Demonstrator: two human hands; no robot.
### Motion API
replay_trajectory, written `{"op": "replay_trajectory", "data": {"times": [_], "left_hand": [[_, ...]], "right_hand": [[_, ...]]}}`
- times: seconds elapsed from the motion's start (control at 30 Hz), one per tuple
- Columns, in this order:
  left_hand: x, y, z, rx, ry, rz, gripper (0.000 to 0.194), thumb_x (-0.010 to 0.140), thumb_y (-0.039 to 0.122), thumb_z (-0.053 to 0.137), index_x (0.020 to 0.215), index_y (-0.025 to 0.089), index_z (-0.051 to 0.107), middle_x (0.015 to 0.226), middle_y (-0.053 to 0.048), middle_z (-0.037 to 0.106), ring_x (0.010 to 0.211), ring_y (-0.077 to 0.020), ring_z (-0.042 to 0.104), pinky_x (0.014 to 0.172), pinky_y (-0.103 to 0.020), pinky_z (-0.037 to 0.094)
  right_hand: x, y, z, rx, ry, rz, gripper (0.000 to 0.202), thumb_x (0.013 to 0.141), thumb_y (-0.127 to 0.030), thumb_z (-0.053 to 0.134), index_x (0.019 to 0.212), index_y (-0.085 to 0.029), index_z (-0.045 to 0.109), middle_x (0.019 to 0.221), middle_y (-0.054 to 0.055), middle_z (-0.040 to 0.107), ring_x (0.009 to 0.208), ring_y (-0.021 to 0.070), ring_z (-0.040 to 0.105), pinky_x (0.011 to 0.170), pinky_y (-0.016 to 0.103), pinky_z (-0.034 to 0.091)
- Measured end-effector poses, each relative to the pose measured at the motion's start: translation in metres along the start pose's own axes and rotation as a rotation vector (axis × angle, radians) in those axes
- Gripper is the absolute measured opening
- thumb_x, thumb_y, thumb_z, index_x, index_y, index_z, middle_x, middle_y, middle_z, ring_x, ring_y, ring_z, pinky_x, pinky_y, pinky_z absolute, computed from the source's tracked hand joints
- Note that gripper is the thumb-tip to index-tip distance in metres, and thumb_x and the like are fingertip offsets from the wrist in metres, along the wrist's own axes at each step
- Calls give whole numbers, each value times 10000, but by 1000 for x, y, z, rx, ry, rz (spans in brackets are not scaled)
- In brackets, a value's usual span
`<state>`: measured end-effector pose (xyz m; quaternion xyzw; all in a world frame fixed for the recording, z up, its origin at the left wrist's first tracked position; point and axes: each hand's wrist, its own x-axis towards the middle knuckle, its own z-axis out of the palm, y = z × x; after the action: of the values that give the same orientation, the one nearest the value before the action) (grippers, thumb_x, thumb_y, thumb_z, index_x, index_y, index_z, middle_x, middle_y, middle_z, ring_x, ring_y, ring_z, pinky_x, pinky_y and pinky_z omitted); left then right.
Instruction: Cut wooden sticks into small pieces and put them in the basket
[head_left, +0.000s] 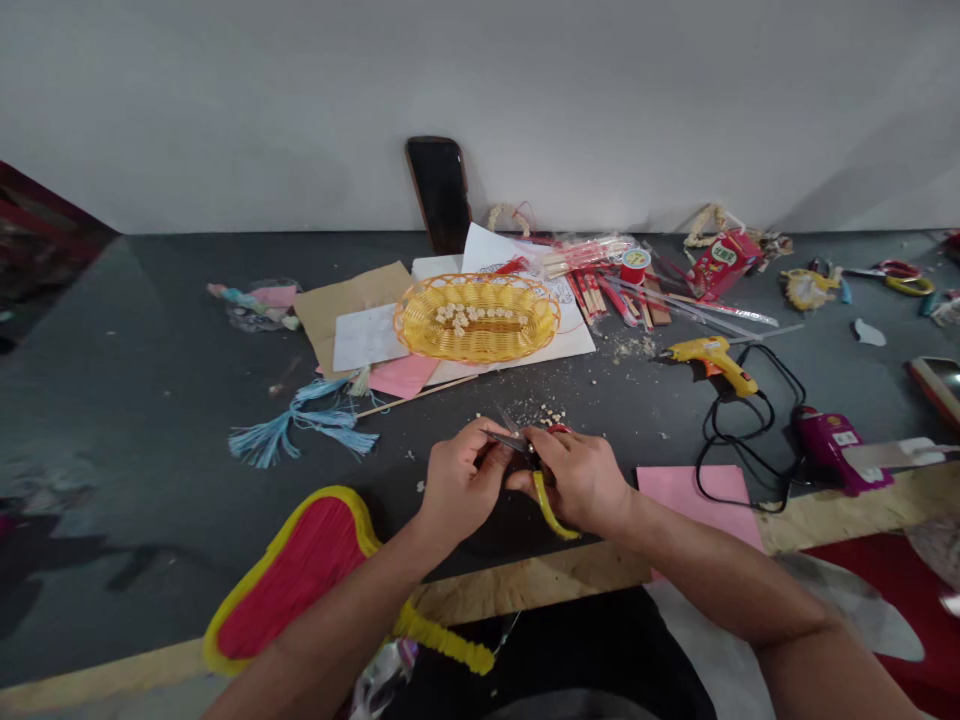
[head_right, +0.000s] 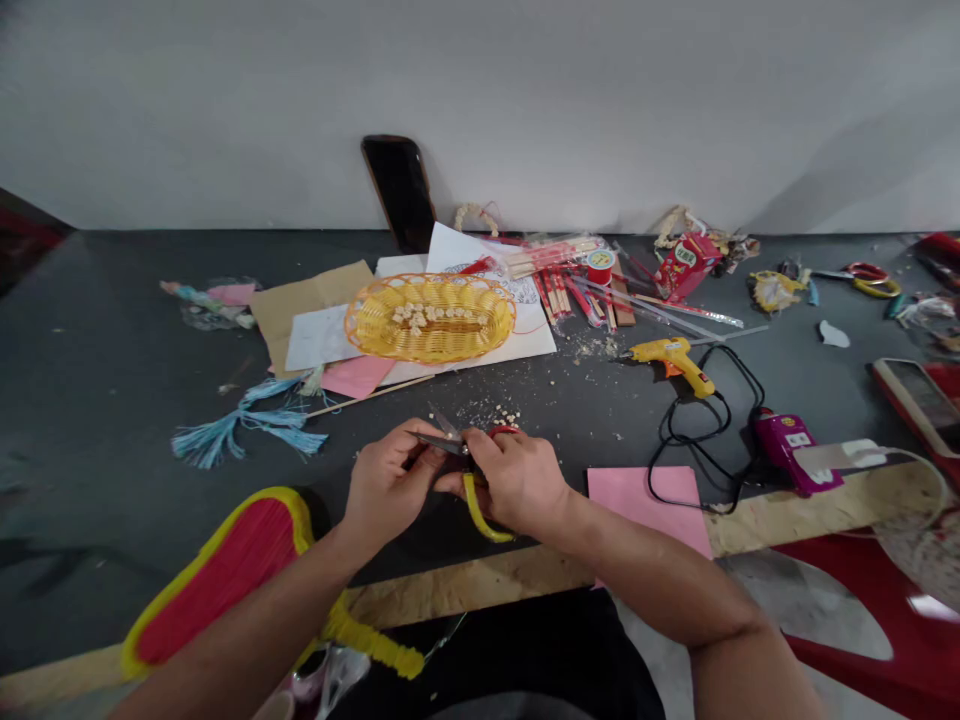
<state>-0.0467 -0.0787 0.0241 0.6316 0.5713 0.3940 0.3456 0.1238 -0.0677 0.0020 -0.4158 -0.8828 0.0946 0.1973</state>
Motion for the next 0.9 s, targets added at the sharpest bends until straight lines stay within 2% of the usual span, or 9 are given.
{"op": "replay_trajectory", "data": {"times": [0.13,0.23,0.37,0.6,0.9], "left_hand": [[0,-1,2,-1,23,7,133,826,228,530,739,176,617,727,-20,689,603,-128,632,578,-212,491],[2,-3,2,3,37,7,127,835,246,535,770,183,624,753,-17,703,624,-132,636,614,-221,500],[3,-3,1,15,2,8,128,842,241,523,787,198,630,720,0,708,632,-135,639,613,-216,485],[3,-3,-2,-21,-98,20,152,848,235,493,741,188,590,628,14,660,574,-126,599,547,-204,432],[1,-1,-2,46,-73,25,196,855,250,492,697,176,582,637,-6,625,579,-137,594,541,-217,412]], "right_hand": [[3,2,-4,11,0,7,546,884,-606,493,1141,-135,592,758,60,689,675,171,643,610,252,422],[6,5,-8,-14,7,30,550,873,-625,491,1131,-154,607,795,70,685,740,187,639,650,263,434],[8,6,-10,-19,44,24,597,849,-667,479,1143,-164,608,891,95,682,811,217,622,732,300,460],[5,8,-5,59,23,0,563,870,-641,469,1127,-159,606,888,92,677,846,215,626,788,308,473],[0,1,-4,73,-12,13,548,903,-598,457,1153,-130,592,791,68,693,715,183,648,660,260,449]]}}
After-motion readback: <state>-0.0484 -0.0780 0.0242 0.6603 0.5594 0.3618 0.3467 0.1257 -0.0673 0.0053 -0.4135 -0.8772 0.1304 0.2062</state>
